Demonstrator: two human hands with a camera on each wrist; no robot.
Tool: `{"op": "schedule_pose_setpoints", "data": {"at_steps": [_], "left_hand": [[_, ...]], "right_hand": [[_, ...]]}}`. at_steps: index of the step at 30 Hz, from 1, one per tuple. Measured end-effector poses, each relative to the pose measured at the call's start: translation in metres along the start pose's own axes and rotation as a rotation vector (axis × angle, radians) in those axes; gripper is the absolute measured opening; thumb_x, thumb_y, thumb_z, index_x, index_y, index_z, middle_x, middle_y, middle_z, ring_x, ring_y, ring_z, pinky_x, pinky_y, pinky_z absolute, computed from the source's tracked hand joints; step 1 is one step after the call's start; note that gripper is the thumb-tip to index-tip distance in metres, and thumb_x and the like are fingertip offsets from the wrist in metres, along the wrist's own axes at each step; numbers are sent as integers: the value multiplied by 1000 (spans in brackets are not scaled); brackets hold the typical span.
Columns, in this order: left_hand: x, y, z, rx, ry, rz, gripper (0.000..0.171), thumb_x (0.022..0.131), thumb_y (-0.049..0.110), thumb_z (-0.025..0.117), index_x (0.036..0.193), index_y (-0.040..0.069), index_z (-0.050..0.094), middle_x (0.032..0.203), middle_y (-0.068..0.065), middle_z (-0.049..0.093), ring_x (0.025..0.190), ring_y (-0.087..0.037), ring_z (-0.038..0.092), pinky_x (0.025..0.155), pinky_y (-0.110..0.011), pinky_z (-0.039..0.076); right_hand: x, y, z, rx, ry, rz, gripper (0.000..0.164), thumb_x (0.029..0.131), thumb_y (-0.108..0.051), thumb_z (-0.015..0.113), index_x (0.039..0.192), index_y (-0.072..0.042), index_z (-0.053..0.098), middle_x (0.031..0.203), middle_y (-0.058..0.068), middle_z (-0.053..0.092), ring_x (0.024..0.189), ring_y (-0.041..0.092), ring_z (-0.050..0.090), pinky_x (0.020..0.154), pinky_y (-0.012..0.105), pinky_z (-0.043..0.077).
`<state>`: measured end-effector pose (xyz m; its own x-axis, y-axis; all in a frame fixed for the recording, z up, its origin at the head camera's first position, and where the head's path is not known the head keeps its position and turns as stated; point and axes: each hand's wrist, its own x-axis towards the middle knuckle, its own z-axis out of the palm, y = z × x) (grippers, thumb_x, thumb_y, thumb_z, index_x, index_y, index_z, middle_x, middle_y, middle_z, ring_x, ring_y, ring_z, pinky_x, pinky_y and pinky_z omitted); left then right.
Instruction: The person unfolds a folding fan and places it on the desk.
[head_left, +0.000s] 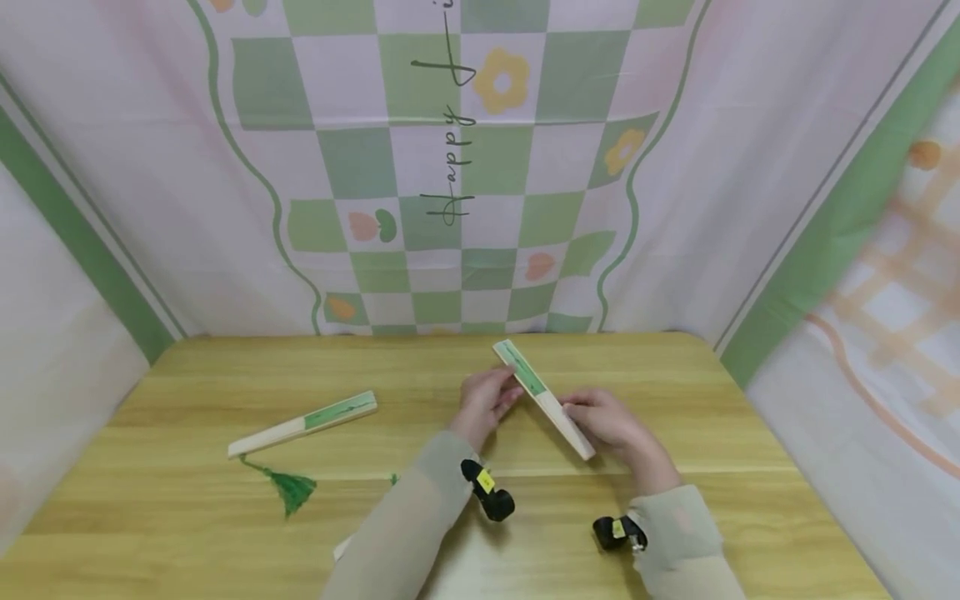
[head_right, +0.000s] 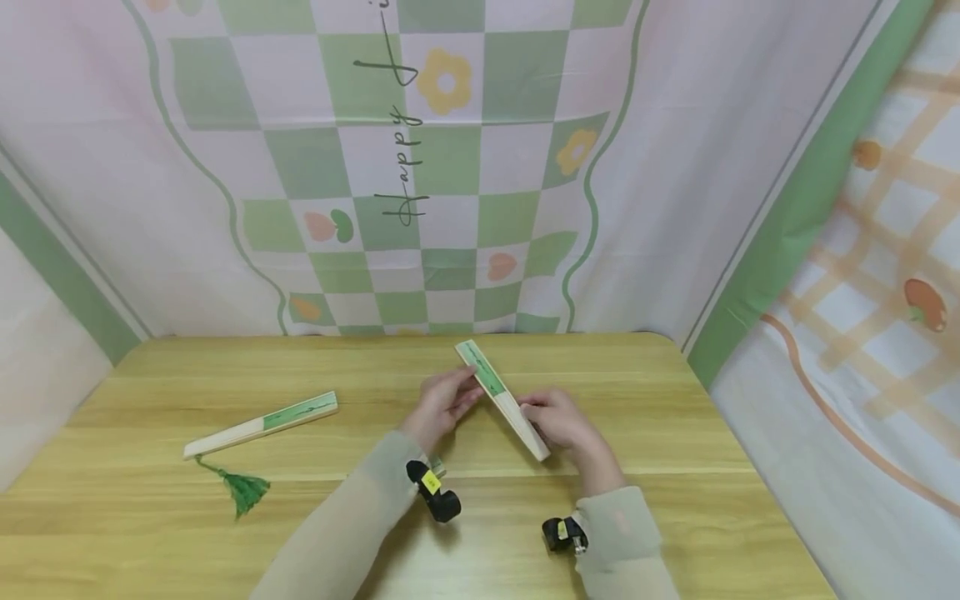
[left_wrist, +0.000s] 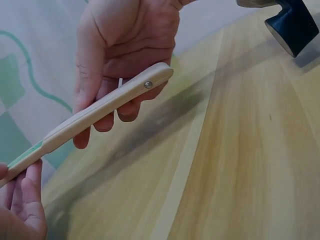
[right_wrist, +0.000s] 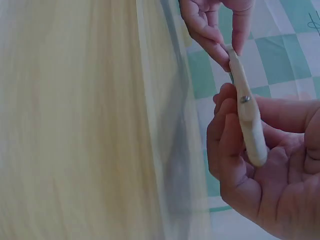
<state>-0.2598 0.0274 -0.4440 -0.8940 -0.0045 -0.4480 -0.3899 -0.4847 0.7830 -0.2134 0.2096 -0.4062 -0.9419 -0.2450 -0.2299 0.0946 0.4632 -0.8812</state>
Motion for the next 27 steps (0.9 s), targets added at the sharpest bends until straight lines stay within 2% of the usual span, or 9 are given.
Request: {"op": "schedule_pose_setpoints", "data": {"at_steps": [3,8,14,20,27], "left_hand": [[0,2,-8,3,-4,-8,27,88,14,74,112,2,69,85,-3,72,65,-6,63,65,-16,55],[-3,8,-22,5,-7,-3,27,90,15,72,112,1,66,84,0,69,68,-7,62,67,-16,54],[-14,14,-44,-84,-64,8,27,93,12,68,117,2,63,89,0,67,79,-9,62,74,-17,55],[-26,22,-66,-152,-72,37,23,95,11,65,116,3,62,89,0,67,81,-11,61,77,-18,54],[-39,25,-85,-97,-57,70,32,94,12,65,125,4,61,91,2,69,83,-10,64,77,-18,54]], "right_hand": [[3,1,7,109,-52,30,40,100,-3,47,133,20,47,114,24,64,88,14,60,75,25,52],[7,-2,20,212,-112,37,39,98,-1,50,131,20,48,104,12,65,85,12,60,73,26,54],[11,-9,36,293,-143,25,35,97,-1,51,126,20,50,96,5,63,83,11,60,72,25,54],[14,-17,54,360,-202,-3,35,98,-3,50,126,18,48,95,2,63,84,12,61,74,29,55],[14,-21,71,411,-243,-25,34,99,-5,51,125,17,49,96,2,63,86,13,63,77,32,56]]}}
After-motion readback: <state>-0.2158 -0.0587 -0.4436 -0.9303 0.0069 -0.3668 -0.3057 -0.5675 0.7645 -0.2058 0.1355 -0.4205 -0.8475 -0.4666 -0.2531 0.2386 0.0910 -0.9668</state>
